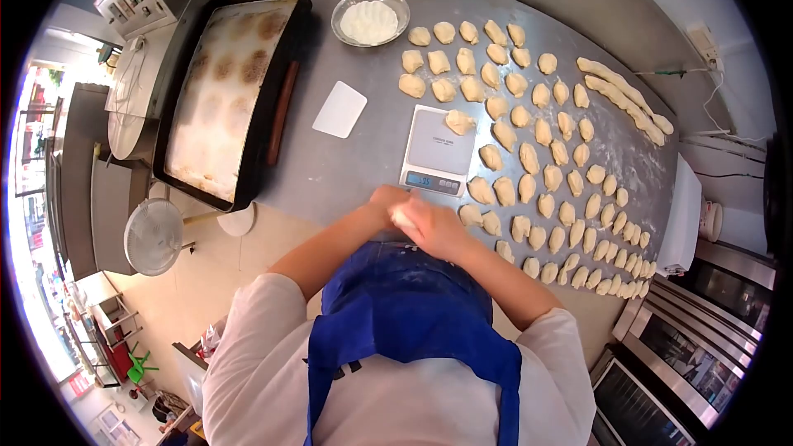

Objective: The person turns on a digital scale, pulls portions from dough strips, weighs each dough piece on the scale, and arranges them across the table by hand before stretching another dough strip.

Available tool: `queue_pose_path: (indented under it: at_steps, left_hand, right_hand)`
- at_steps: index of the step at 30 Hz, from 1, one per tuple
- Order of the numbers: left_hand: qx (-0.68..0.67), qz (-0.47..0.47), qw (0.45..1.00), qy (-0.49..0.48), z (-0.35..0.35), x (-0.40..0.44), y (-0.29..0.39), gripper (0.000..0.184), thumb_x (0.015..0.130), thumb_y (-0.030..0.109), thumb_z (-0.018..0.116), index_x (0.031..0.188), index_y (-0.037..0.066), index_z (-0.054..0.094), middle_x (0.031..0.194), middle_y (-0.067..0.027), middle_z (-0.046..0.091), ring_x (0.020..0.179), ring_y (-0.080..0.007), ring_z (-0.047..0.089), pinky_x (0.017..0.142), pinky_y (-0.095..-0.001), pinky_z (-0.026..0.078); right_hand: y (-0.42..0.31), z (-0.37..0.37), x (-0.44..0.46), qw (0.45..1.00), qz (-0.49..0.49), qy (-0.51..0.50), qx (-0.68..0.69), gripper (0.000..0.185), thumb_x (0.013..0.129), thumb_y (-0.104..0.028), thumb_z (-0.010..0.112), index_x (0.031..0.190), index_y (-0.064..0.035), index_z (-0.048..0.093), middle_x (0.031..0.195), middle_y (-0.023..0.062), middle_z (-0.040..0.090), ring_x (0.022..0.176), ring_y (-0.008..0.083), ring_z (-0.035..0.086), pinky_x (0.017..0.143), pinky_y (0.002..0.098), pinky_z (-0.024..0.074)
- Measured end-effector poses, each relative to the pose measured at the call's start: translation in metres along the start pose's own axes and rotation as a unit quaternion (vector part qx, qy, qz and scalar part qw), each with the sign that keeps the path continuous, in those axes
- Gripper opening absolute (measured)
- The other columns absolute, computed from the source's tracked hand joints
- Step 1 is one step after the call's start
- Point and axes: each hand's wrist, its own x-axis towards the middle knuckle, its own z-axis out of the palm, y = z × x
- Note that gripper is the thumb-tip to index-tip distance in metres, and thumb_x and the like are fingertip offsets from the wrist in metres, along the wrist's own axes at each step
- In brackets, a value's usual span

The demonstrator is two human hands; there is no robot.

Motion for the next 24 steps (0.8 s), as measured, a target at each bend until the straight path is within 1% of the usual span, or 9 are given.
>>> queue_pose_path:
  at_steps: [3, 5, 8, 11, 12, 15, 18, 21, 24]
  left_hand:
    - [0.041, 0.018, 0.995, 0.085, -0.01, -0.021, 0.035, 0.068, 0.074, 0.059, 0.075, 0.117, 0.006, 0.065, 0.103, -0.0142, 0.072, 0.099, -0.0337, 0.07, 0.084, -0.0466, 0.056]
    - [-0.032, -0.003, 0.984, 0.175, 0.013, -0.019, 0.037, 0.067, 0.076, 0.048, 0.077, 0.125, 0.006, 0.059, 0.11, -0.015, 0.069, 0.108, -0.0347, 0.066, 0.094, -0.0451, 0.051]
    - [-0.044, 0.036, 0.969, 0.242, 0.045, -0.021, 0.01, 0.063, 0.078, 0.035, 0.079, 0.13, 0.01, 0.056, 0.12, -0.0158, 0.066, 0.117, -0.0347, 0.061, 0.102, -0.0448, 0.047]
    - [-0.014, -0.001, 0.95, 0.312, 0.065, -0.04, -0.014, 0.06, 0.074, 0.027, 0.081, 0.127, 0.013, 0.056, 0.124, -0.0128, 0.06, 0.119, -0.0331, 0.057, 0.098, -0.047, 0.048]
    - [-0.026, -0.034, 0.951, 0.307, 0.062, -0.048, -0.012, 0.06, 0.073, 0.027, 0.082, 0.125, 0.012, 0.056, 0.123, -0.0124, 0.059, 0.117, -0.0339, 0.057, 0.097, -0.0476, 0.047]
    - [-0.041, -0.083, 0.937, 0.337, 0.067, -0.056, -0.016, 0.057, 0.073, 0.026, 0.082, 0.121, 0.01, 0.056, 0.119, -0.012, 0.058, 0.112, -0.0351, 0.056, 0.094, -0.0484, 0.046]
    - [-0.026, -0.111, 0.929, 0.351, 0.067, -0.055, -0.015, 0.054, 0.074, 0.026, 0.082, 0.118, 0.008, 0.056, 0.116, -0.0121, 0.059, 0.11, -0.0356, 0.056, 0.093, -0.0485, 0.046]
    - [-0.009, -0.116, 0.93, 0.348, 0.07, -0.052, -0.01, 0.049, 0.078, 0.027, 0.079, 0.117, 0.008, 0.057, 0.115, -0.0128, 0.06, 0.109, -0.0359, 0.056, 0.092, -0.0491, 0.045]
    - [-0.063, -0.131, 0.936, 0.32, 0.064, -0.052, -0.007, 0.044, 0.083, 0.028, 0.075, 0.117, 0.007, 0.057, 0.113, -0.0147, 0.061, 0.109, -0.0368, 0.056, 0.093, -0.0501, 0.045]
  right_hand:
    - [0.026, -0.024, 0.046, 0.99, 0.055, 0.073, -0.103, 0.042, 0.091, -0.029, 0.067, 0.127, -0.0107, 0.061, 0.105, 0.0137, 0.068, 0.096, 0.0352, 0.064, 0.084, 0.047, 0.051]
    - [0.077, -0.019, 0.066, 0.95, -0.026, 0.165, -0.263, 0.04, 0.089, -0.03, 0.069, 0.124, -0.0119, 0.063, 0.111, 0.0112, 0.067, 0.106, 0.0325, 0.06, 0.089, 0.0468, 0.0488]
    - [0.13, -0.016, 0.079, 0.925, -0.063, 0.207, -0.314, 0.035, 0.088, -0.028, 0.07, 0.119, -0.0125, 0.065, 0.111, 0.0102, 0.066, 0.114, 0.0312, 0.056, 0.094, 0.0488, 0.0461]
    - [0.157, -0.037, 0.084, 0.937, 0.158, 0.226, -0.216, 0.034, 0.089, -0.025, 0.068, 0.119, -0.0094, 0.068, 0.115, 0.0137, 0.066, 0.111, 0.0363, 0.059, 0.095, 0.0445, 0.0489]
    - [0.172, -0.038, 0.084, 0.957, 0.169, 0.214, -0.096, 0.03, 0.09, -0.023, 0.067, 0.115, -0.0082, 0.069, 0.11, 0.0152, 0.068, 0.105, 0.0362, 0.063, 0.092, 0.0446, 0.0503]
    - [0.193, -0.056, 0.063, 0.938, 0.145, 0.306, -0.07, 0.027, 0.091, -0.023, 0.066, 0.113, -0.0066, 0.069, 0.103, 0.0169, 0.07, 0.096, 0.0365, 0.067, 0.086, 0.0445, 0.0521]
    - [0.237, -0.097, 0.015, 0.821, 0.243, 0.508, 0.095, 0.022, 0.097, -0.025, 0.064, 0.105, -0.0043, 0.068, 0.091, 0.0074, 0.07, 0.082, 0.0173, 0.064, 0.076, 0.033, 0.0519]
    - [0.299, -0.165, -0.051, 0.675, 0.205, 0.708, -0.036, 0.024, 0.1, -0.023, 0.061, 0.105, -0.0001, 0.066, 0.095, 0.0082, 0.07, 0.084, 0.0195, 0.065, 0.077, 0.0361, 0.0522]
    - [0.338, -0.221, -0.097, 0.648, 0.342, 0.667, -0.135, 0.028, 0.099, -0.026, 0.061, 0.11, -0.0009, 0.067, 0.102, 0.0157, 0.071, 0.092, 0.0306, 0.066, 0.084, 0.0392, 0.0514]
